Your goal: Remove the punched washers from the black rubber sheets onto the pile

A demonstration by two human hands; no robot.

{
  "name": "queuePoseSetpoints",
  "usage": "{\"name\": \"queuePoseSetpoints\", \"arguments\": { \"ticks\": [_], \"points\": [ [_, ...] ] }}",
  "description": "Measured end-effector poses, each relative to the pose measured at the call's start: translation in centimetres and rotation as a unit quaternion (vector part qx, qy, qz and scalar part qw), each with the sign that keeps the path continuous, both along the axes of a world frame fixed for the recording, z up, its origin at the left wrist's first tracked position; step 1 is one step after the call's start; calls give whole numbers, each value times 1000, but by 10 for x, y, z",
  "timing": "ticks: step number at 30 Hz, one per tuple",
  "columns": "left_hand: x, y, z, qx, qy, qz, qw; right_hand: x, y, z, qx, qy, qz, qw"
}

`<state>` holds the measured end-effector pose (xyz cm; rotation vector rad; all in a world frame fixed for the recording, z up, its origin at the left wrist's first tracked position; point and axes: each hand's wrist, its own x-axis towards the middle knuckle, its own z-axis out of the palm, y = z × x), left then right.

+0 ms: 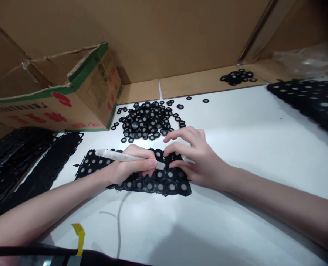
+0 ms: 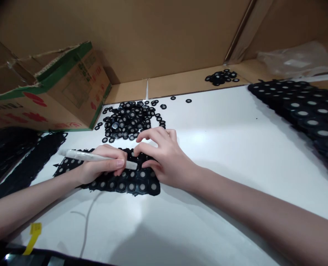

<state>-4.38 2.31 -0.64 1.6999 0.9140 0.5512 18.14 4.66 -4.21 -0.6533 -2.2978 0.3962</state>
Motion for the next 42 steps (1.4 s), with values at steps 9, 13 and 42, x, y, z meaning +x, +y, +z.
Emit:
{"name": "queuePoseSetpoints", "arguments": {
  "ticks": [9,13,42],
  "points": [
    [-1,0,0,-26,8,12,1000,7,7,-4,199,-12,51,979],
    [1,0,1,-27,3,19,999,9,8,-2,208,-76,64,973],
    [4,1,4,6,42,20,999,10,13,6,126,-133,113,977]
  ]
}}
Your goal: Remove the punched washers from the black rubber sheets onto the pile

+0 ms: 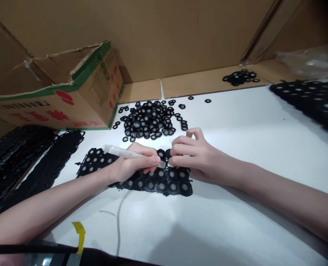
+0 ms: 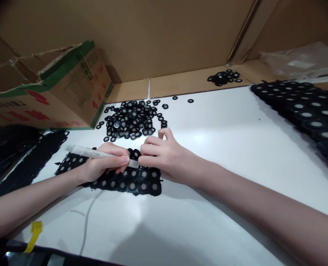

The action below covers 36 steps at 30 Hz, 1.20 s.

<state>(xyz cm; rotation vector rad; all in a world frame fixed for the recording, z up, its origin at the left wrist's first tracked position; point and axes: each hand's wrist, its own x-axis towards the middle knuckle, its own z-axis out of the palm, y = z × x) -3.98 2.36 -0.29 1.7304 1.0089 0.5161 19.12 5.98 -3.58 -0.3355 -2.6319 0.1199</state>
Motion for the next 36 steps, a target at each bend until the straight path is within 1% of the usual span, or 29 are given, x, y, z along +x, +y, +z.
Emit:
{"name": "queuePoseSetpoints", "arguments": {
  "ticks": [3,9,15,17,20,22,24,25,27,29,30,31,33,35,36],
  "points": [
    [0,0,-1,-3,1,-2,1000,4,0,2,-58,21,-13,998],
    [0,0,-2,-9,-1,-2,1000,3,-1,5,-152,86,-3,985],
    [-1,0,-4,-9,-10,-2,1000,-4,-2,7,-183,117,3,976],
    [-2,0,-6,-14,-12,0,1000,-7,-3,8,-207,117,2,971],
    [-3,0,-9,-26,-19,8,999,-6,-6,13,-272,116,-16,955],
    [-2,0,-11,-32,-25,14,999,-1,-7,19,-327,134,-38,935],
    [-2,0,-11,-33,-27,20,999,9,-2,26,-363,166,-61,915],
    [-2,0,-11,-33,-27,23,999,17,3,30,-361,183,-72,912],
    [-1,0,-11,-35,-25,29,999,36,23,34,-295,241,-115,917],
    [-1,0,-11,-37,-28,24,999,58,55,34,-192,231,-208,931],
    [-2,0,-12,-36,-31,20,999,70,73,33,-148,218,-265,927],
    [-2,1,-12,-34,-34,16,999,82,93,31,-116,220,-316,916],
    [-3,1,-14,-34,-37,8,999,104,132,25,-67,241,-407,879],
    [-4,1,-15,-34,-39,8,999,121,163,18,-49,253,-450,855],
    [-4,1,-15,-34,-41,8,999,125,174,14,-45,252,-466,847]
  ]
}}
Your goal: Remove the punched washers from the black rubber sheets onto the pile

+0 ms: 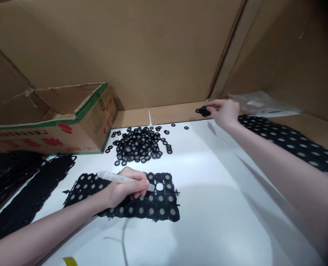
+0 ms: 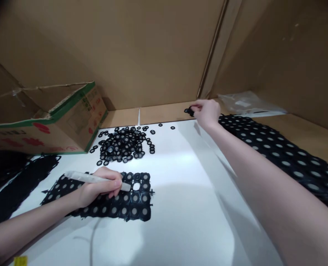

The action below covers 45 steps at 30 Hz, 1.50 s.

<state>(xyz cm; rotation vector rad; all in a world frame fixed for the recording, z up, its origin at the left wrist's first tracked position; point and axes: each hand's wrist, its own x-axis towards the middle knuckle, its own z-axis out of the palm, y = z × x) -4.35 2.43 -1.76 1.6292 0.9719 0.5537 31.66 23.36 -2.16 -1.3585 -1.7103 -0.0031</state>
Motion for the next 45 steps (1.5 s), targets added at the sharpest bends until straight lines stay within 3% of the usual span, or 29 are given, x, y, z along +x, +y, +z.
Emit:
{"name": "queuePoseSetpoints", "arguments": {
  "ticks": [4,8,11,13,14,15,19,25,30,38,45],
  "points": [
    [1,-1,4,-13,-12,2,1000,-10,10,-14,-6,-29,-41,999],
    [2,0,9,-21,-15,-2,1000,-61,-29,-11,-5,-67,1,998],
    [1,0,8,-7,-23,-3,1000,-104,-80,0,-34,-104,171,979],
    [0,0,7,-3,-27,3,1000,-125,-118,4,-59,-111,365,922],
    [-1,0,6,-7,-31,13,999,-132,-134,4,-76,-126,425,893],
    [-1,0,5,-11,-34,26,999,-136,-148,2,-89,-142,443,881],
    [0,0,5,12,-19,69,997,-138,-172,-7,-122,-171,422,882],
    [3,-1,6,43,8,54,998,-139,-167,-6,-230,-142,383,883],
    [3,-1,8,37,8,50,998,-141,-168,-5,-254,-94,385,882],
    [4,0,9,33,27,23,999,-140,-168,-9,-225,-85,410,880],
    [3,2,10,21,16,16,1000,-133,-165,-11,-126,-121,439,882]
  ]
}}
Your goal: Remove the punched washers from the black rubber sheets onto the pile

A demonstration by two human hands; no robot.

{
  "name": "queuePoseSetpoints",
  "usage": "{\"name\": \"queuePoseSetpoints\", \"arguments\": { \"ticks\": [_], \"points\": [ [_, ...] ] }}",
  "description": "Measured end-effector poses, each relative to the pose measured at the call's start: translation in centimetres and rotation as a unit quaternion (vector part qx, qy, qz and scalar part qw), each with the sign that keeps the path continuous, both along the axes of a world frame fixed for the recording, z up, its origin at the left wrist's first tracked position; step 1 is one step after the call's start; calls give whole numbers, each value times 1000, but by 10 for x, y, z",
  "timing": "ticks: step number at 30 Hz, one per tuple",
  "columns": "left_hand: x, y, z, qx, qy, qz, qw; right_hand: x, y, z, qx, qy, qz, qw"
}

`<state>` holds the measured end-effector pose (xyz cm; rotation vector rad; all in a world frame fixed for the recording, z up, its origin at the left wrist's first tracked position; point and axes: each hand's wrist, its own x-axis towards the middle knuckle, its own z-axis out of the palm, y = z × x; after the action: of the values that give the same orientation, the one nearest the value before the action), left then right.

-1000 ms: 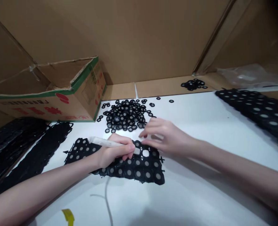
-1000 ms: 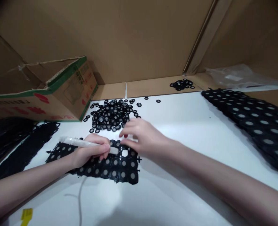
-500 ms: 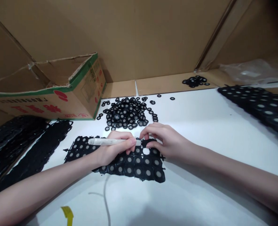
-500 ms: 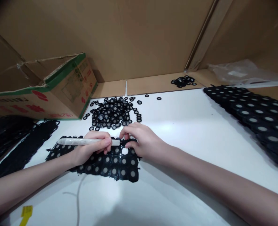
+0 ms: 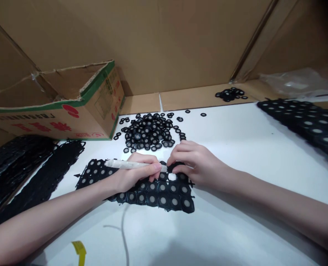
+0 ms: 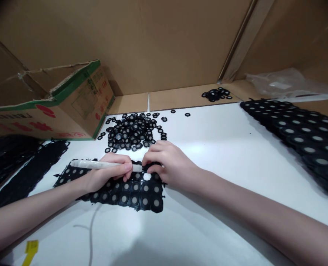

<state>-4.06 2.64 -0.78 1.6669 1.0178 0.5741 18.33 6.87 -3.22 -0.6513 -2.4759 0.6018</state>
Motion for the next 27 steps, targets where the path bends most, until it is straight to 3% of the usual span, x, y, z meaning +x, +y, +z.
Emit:
{"name": "queuePoseSetpoints", "arguments": {
  "ticks": [6,14,27],
  "points": [
    [-2,2,3,16,-5,-27,1000,2,1,0,58,2,32,998],
    [-1,2,3,-10,8,-17,1000,4,5,-1,129,-19,74,989],
    [-1,1,1,1,16,-31,999,3,7,-2,104,-11,94,990]
  ]
}}
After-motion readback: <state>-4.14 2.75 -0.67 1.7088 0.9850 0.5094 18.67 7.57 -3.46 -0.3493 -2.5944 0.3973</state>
